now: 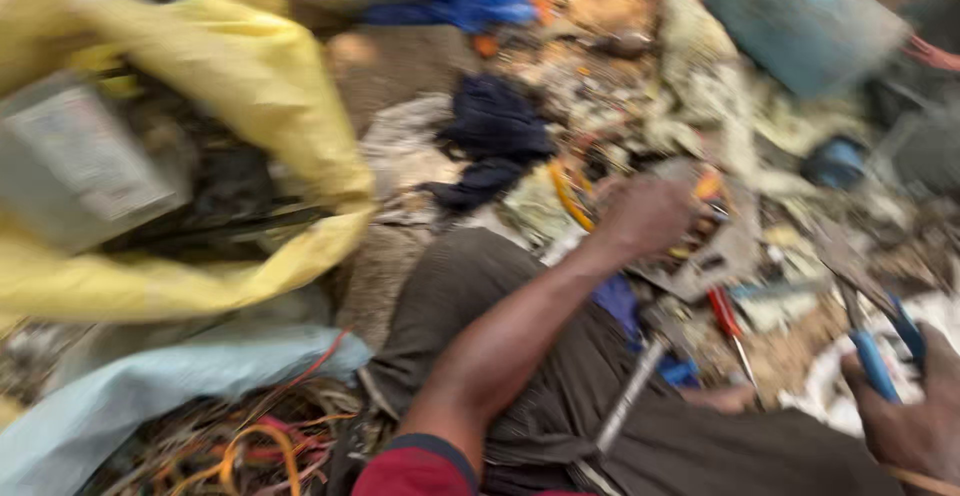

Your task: The person sits cross-legged on the ground and uses a screwdriver and pliers to disassemble a small electronic device. They remove screws, separate the metal casing, and cut wires attached to the circuit board.

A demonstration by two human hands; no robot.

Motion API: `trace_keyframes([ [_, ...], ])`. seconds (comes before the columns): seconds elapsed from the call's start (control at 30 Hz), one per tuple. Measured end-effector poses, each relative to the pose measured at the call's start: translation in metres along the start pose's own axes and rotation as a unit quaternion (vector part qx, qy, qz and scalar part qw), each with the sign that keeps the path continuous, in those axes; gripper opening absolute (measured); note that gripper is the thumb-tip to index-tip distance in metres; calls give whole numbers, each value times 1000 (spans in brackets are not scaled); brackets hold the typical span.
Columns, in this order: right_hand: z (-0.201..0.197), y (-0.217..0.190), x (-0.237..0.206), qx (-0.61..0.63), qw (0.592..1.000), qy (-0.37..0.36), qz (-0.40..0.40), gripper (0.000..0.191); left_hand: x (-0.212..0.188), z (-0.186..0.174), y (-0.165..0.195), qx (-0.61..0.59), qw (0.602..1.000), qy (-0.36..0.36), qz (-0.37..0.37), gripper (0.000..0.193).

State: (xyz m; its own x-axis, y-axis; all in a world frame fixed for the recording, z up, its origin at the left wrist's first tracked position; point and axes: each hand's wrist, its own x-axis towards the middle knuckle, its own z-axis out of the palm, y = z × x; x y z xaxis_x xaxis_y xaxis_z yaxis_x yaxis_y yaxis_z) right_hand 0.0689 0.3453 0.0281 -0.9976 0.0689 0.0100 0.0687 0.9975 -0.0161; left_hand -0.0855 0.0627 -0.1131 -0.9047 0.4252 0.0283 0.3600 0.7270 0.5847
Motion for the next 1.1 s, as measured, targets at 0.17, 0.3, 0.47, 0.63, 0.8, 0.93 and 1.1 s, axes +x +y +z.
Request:
trace_keyframes([
  [0.17,-28,53,-40,-75,995,26,-60,67,-19,-13,24,-69,997,26,37,29],
  [0.3,-67,10,-32,-153,985,13,-78,67,-17,-11,40,-151,970,148,123,29],
  [0.47,-85,-9,-11,-284,954,-49,-83,79,-15,3,40,-200,977,-23,72,37],
  [0.63,-94,-7,2,-379,913,-86,-119,86,-16,6,36,-125,985,-12,120,19],
  [0.8,-105,-24,20,-395,904,-103,-128,81,-14,9,37,-101,985,7,140,16],
  [0.93,-106,-28,43,-380,898,-211,-70,91,-12,21,35,-62,984,39,162,17],
  [1.1,-112,-32,52,-424,880,-148,-154,81,-8,39,36,8,978,84,191,22],
])
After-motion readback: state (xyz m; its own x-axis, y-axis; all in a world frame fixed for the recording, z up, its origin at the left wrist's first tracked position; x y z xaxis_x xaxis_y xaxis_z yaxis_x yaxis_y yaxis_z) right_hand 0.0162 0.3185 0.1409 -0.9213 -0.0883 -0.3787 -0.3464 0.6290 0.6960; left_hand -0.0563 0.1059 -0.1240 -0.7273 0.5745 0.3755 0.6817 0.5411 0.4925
